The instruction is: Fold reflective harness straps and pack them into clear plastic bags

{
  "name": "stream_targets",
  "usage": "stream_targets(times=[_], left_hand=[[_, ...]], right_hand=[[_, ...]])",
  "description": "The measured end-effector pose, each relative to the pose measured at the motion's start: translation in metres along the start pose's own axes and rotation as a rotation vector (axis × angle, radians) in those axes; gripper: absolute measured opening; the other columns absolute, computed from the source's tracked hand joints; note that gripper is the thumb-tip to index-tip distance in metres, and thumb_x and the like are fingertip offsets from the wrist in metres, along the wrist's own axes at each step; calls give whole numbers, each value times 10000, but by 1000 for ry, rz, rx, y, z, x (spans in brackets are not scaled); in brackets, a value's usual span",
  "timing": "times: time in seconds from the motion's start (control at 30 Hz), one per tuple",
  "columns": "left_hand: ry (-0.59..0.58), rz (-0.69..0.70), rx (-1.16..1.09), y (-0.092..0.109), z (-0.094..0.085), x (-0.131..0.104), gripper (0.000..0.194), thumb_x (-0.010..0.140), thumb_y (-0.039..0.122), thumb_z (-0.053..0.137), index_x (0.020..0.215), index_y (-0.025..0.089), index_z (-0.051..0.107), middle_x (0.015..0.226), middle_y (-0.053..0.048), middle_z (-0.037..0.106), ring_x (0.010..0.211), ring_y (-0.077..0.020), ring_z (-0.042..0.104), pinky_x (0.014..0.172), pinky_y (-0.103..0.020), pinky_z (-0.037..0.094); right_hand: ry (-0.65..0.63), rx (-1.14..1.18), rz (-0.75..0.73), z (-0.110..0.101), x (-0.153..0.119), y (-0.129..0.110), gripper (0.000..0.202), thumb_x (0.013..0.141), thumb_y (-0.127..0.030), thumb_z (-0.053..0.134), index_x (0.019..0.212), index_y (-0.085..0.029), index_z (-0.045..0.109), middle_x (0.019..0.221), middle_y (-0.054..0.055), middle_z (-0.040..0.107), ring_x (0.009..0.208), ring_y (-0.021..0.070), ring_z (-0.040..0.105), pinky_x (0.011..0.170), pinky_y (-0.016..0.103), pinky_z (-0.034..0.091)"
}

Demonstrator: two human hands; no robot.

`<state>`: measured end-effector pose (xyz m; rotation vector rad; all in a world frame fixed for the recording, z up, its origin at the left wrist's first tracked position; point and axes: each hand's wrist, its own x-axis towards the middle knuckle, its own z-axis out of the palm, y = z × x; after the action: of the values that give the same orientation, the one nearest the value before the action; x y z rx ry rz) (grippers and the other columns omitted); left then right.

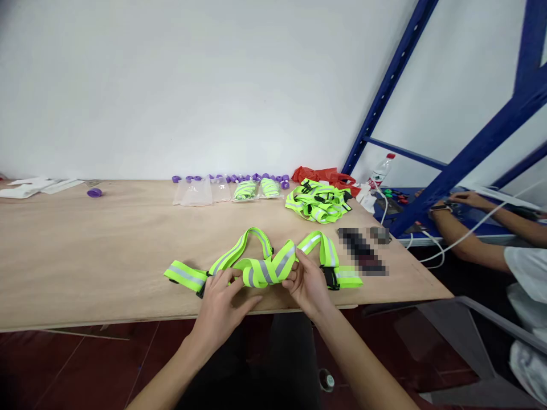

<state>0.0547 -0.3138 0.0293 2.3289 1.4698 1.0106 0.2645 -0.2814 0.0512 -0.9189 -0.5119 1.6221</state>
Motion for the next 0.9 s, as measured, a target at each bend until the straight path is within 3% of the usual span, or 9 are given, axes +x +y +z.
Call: stream_targets(times=[0.1,0.2,0.33,0.47,0.57,0.7,0.8,0.9], left_hand=[[22,-54,-379,3,9,10,175,928,304,615,897,226,768,915,-74,669,891,-246,607,793,-375,447],[-9,-195,-713,5,9,19,224,918,361,627,859,199,770,847,-52,686,864,-237,631,780,-337,480],[-59,-427,-1137,5,-2,29,315,890,468,659,858,164,732,721,-21,695,736,-216,665,707,-307,513],[-136,-641,-1540,5,-23,40,313,910,430,653,1093,176,649,892,-87,763,910,-282,731,860,-416,551],[-262,-562,-1713,6,-44,45,382,921,384,636,1255,210,576,1226,-152,705,1124,-332,681,995,-516,494],[-341,-318,-1723,7,-65,46,690,846,397,720,1456,372,400,1517,-113,499,1288,-370,572,1082,-573,418],[-371,-303,-1667,3,-70,47,797,810,458,751,1486,437,330,1549,-105,458,1247,-376,600,979,-563,510],[-347,-365,-1672,-3,-71,53,714,867,391,705,1481,418,342,1533,-109,479,1121,-319,678,808,-461,609]], right_hand=[[-11,-193,-136,-7,5,5,253,908,-444,635,955,-196,623,737,13,722,559,155,683,467,240,576],[11,-580,-418,-27,5,7,379,900,-579,598,844,-205,622,794,27,694,720,185,689,612,291,599],[-55,-1173,-572,-54,-4,8,357,953,-518,516,891,-203,670,906,63,709,882,223,673,808,351,558],[-128,-1450,-603,-62,-9,8,308,903,-450,609,1092,-215,667,1118,94,715,1062,261,662,917,385,526],[-147,-1639,-633,-58,-10,10,355,889,-437,651,1166,-215,655,1190,111,690,1114,267,645,942,389,515],[-69,-1929,-697,-48,-10,16,370,908,-431,641,1212,-220,642,1221,109,677,1100,269,650,873,359,522],[9,-2109,-723,-41,-9,22,355,954,-405,579,1269,-246,623,1192,95,688,1006,240,675,740,290,496],[78,-2232,-728,-35,-7,26,333,1009,-357,483,1297,-260,619,1110,90,711,907,213,685,644,255,422]])
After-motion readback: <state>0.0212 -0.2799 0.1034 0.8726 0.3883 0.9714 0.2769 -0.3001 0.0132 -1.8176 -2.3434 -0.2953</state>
